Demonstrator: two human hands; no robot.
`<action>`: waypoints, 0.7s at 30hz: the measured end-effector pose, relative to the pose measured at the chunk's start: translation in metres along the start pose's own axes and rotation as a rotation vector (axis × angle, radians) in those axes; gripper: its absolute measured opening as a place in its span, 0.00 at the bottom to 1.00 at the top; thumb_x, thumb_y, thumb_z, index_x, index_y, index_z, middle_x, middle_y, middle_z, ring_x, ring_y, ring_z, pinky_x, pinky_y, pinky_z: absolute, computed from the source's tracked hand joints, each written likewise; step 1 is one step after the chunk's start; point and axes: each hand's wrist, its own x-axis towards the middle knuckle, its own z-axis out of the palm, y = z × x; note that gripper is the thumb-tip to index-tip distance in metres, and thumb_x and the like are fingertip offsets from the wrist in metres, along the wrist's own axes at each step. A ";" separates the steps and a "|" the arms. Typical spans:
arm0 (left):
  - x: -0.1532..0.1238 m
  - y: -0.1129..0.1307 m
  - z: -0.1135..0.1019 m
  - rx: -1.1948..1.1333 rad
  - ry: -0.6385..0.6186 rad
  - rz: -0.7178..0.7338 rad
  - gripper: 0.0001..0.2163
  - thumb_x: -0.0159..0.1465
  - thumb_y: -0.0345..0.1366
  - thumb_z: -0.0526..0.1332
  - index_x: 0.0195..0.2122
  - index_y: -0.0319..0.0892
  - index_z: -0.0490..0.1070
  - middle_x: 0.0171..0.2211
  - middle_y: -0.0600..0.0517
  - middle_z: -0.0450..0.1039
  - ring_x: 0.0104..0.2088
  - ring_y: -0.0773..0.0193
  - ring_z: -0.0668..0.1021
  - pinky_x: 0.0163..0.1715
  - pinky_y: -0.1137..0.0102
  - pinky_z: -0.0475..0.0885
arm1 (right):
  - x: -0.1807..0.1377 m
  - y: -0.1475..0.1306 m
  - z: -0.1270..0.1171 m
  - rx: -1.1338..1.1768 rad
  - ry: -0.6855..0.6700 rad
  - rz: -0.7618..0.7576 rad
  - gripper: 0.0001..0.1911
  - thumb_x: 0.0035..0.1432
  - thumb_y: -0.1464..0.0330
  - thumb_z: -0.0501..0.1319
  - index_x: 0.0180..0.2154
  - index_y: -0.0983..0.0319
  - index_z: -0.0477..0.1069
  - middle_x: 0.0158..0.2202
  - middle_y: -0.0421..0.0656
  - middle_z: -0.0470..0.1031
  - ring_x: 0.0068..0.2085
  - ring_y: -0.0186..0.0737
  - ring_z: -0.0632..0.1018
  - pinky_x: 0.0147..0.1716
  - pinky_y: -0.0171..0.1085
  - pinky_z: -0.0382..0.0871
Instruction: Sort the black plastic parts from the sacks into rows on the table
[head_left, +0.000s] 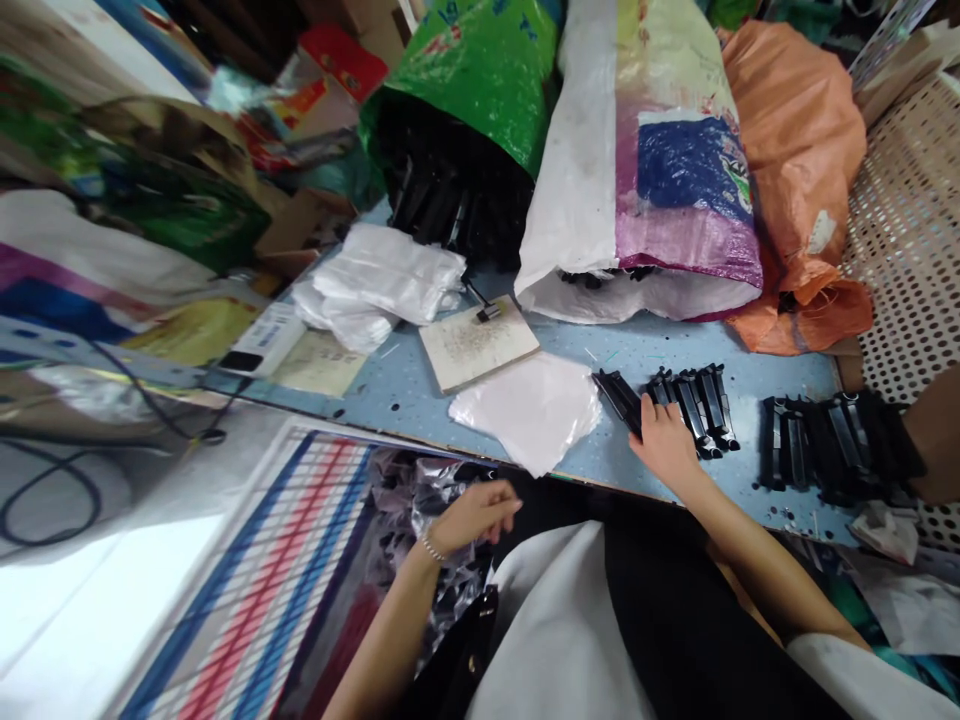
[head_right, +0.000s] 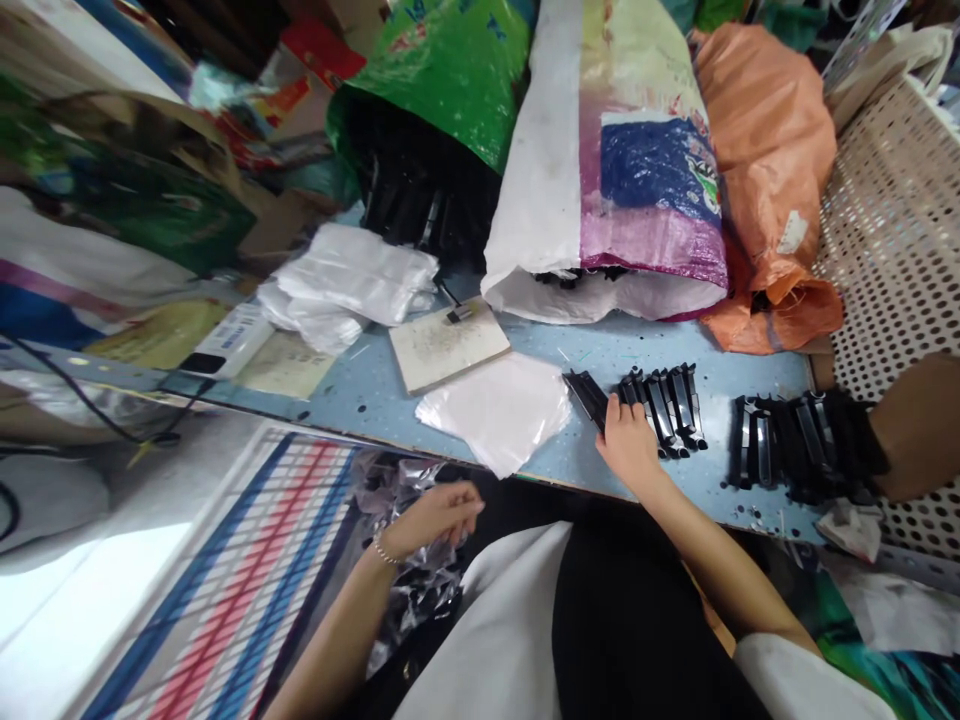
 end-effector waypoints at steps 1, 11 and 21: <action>0.012 0.014 0.004 0.043 0.081 0.084 0.15 0.68 0.47 0.59 0.35 0.40 0.75 0.28 0.52 0.76 0.26 0.64 0.78 0.27 0.69 0.74 | 0.004 -0.001 0.000 -0.003 -0.007 -0.004 0.36 0.60 0.67 0.60 0.65 0.78 0.57 0.46 0.64 0.73 0.50 0.62 0.70 0.52 0.53 0.63; 0.096 0.070 0.000 0.158 0.549 0.360 0.09 0.58 0.34 0.67 0.23 0.41 0.69 0.26 0.53 0.71 0.28 0.66 0.74 0.32 0.70 0.70 | 0.010 0.021 -0.017 0.890 -0.045 0.162 0.26 0.55 0.63 0.66 0.55 0.60 0.70 0.51 0.50 0.76 0.51 0.52 0.75 0.52 0.50 0.68; 0.082 0.074 -0.005 0.010 0.579 0.432 0.04 0.59 0.27 0.58 0.30 0.41 0.71 0.31 0.51 0.77 0.32 0.63 0.78 0.37 0.67 0.76 | 0.046 -0.077 0.001 2.145 -0.143 0.274 0.20 0.49 0.53 0.66 0.39 0.59 0.74 0.40 0.44 0.80 0.49 0.50 0.78 0.48 0.50 0.73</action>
